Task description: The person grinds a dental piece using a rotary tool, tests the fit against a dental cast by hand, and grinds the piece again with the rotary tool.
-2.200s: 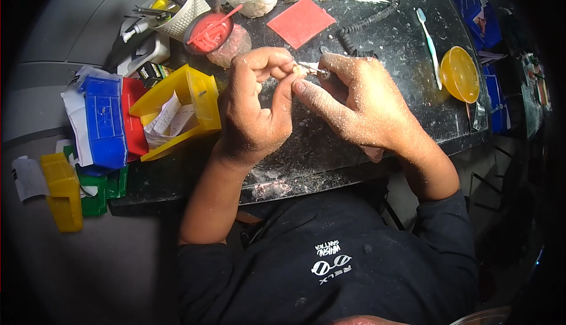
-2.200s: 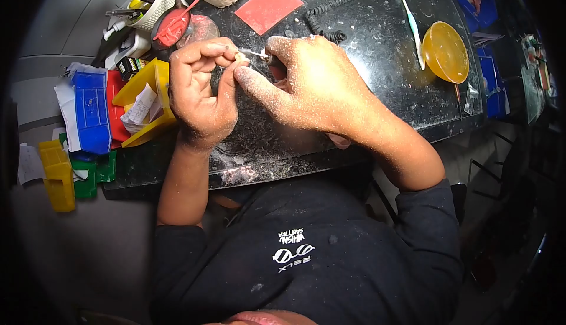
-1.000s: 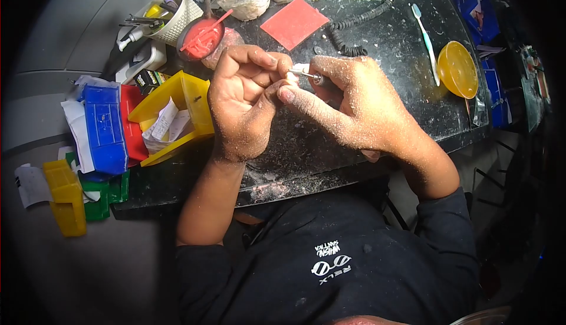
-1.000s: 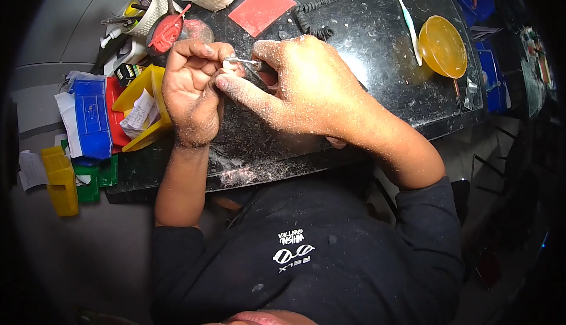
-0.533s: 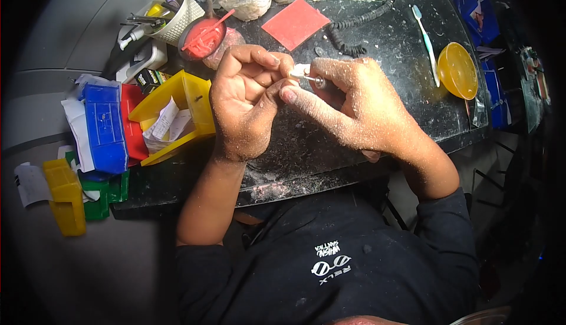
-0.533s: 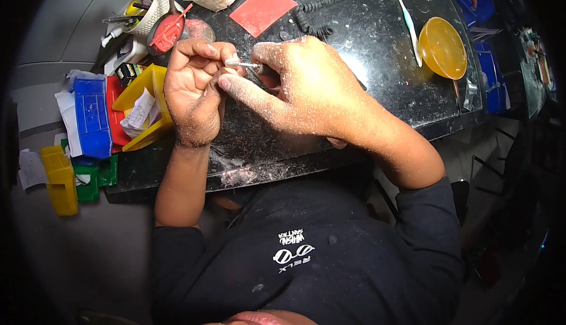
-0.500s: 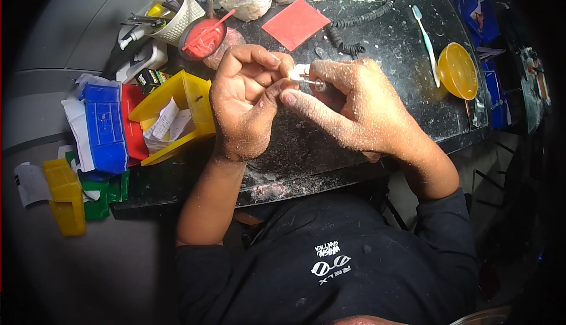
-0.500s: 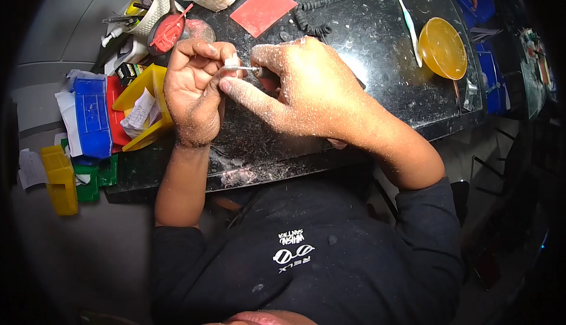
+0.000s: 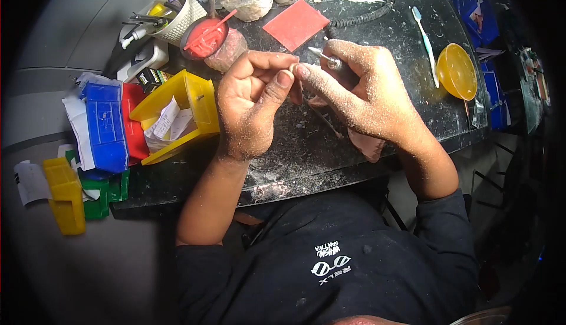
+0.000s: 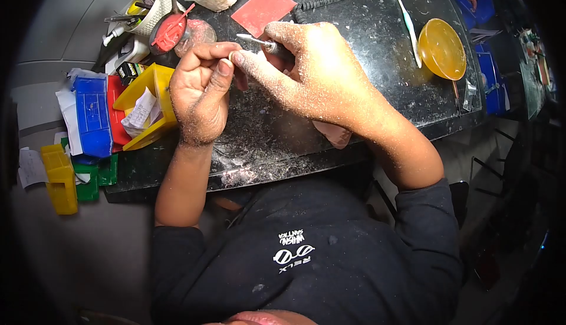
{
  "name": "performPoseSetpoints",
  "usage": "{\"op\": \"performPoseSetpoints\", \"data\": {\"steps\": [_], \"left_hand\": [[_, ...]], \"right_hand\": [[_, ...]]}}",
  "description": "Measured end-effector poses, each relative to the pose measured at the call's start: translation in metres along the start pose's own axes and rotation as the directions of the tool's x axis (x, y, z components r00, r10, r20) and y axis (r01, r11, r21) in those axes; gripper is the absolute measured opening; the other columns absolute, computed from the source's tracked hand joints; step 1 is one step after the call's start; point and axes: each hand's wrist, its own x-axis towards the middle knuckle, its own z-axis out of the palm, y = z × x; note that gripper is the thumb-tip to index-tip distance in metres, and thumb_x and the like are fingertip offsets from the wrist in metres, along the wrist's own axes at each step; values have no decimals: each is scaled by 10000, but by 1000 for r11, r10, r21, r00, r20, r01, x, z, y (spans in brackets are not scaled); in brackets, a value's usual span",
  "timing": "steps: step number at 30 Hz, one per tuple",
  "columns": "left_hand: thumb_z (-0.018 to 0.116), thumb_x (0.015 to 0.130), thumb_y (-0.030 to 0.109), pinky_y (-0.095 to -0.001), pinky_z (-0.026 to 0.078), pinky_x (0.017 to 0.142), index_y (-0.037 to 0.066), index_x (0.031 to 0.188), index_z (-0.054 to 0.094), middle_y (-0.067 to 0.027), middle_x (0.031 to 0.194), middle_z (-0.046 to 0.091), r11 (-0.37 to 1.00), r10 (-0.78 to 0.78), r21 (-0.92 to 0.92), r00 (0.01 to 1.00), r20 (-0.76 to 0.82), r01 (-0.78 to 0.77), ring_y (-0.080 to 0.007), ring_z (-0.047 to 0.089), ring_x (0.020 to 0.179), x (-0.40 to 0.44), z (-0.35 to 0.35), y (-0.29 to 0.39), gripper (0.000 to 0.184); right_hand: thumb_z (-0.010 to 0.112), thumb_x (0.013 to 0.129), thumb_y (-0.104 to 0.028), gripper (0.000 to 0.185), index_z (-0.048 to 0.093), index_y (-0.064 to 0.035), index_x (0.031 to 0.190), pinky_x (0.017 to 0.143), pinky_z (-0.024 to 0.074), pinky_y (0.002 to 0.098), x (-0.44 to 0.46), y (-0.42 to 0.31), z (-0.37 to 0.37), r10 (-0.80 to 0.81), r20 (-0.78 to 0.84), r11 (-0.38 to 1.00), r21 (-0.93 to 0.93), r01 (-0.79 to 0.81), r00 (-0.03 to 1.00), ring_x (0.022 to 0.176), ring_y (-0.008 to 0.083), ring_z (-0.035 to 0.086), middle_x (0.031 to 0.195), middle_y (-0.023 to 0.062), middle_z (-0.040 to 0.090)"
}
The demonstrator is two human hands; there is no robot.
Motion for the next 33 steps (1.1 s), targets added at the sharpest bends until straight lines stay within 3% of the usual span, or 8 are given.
{"op": "performPoseSetpoints", "data": {"steps": [19,21,31,33], "left_hand": [[570,1024,13,-299,532,705,-55,1142,621,-148,1064,709,997,9,72,1000,-10,-9,-163,667,859,2,-3,0,145],[614,1013,15,-238,528,710,-50,1122,627,-103,965,711,999,37,26,997,-74,-35,-101,637,764,3,4,2,128],[653,990,-6,-235,533,679,-42,1142,624,-94,961,714,996,1,94,997,-78,6,-97,649,759,2,5,7,159],[656,987,-9,-241,541,683,-36,1140,616,-102,963,719,999,-43,-34,996,-83,40,-111,665,765,3,2,4,160]], "right_hand": [[760,899,-339,395,624,21,804,556,468,362,2,11,1,-22,-20,999,38,23,1000,527,238,530,615,142,562],[763,899,-339,399,626,23,806,555,468,363,3,7,-2,-9,-17,1000,21,10,1000,528,236,531,616,142,561],[766,889,-370,429,651,41,847,571,489,374,2,5,0,45,-8,998,41,-45,999,548,262,587,635,145,596],[768,877,-393,453,650,42,837,577,498,383,0,2,1,61,1,998,19,-61,998,555,276,610,634,155,605]]}}
